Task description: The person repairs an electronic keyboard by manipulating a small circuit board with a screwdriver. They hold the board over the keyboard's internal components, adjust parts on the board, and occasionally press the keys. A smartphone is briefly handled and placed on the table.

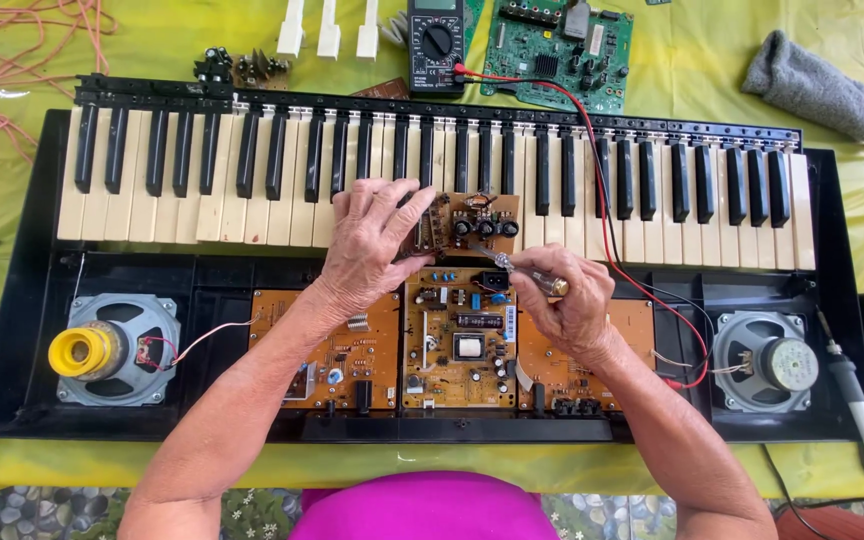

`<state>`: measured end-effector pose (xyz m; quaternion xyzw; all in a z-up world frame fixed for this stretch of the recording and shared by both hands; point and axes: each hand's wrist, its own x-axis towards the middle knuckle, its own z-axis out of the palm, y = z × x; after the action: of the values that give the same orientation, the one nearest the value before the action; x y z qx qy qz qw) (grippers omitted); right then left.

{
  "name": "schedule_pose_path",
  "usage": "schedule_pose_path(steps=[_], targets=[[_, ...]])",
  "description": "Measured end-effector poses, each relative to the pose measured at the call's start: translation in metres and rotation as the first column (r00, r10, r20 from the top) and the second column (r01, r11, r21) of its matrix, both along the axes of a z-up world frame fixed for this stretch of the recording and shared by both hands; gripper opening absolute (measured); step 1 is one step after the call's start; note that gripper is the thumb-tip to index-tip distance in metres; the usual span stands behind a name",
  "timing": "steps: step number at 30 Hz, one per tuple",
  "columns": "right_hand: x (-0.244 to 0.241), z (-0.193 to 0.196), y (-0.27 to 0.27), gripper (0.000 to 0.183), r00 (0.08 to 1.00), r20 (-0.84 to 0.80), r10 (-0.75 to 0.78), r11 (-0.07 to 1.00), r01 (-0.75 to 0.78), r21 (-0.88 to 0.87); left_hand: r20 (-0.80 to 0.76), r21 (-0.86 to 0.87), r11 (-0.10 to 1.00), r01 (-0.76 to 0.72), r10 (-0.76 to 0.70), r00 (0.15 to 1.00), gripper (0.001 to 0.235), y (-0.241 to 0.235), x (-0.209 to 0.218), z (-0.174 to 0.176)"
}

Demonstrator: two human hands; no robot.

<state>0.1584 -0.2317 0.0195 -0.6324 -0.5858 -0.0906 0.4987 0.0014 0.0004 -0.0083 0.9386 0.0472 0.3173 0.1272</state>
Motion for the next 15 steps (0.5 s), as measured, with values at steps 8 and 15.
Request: schedule_pose_path(steps=[8,15], targets=[[-0.007,0.013,0.003,0.019,0.998,0.052,0.018,1.0,-0.019,0.023,0.026,-0.007,1.0,0.018,-0.017,1.0,0.11,-0.001,0.0,-0.001],[-0.009,0.02,0.001,0.019,0.998,0.06,0.019,1.0,-0.019,-0.001,0.043,-0.042,0.998,0.041,-0.04,0.998,0.108,0.0,0.002,-0.008]])
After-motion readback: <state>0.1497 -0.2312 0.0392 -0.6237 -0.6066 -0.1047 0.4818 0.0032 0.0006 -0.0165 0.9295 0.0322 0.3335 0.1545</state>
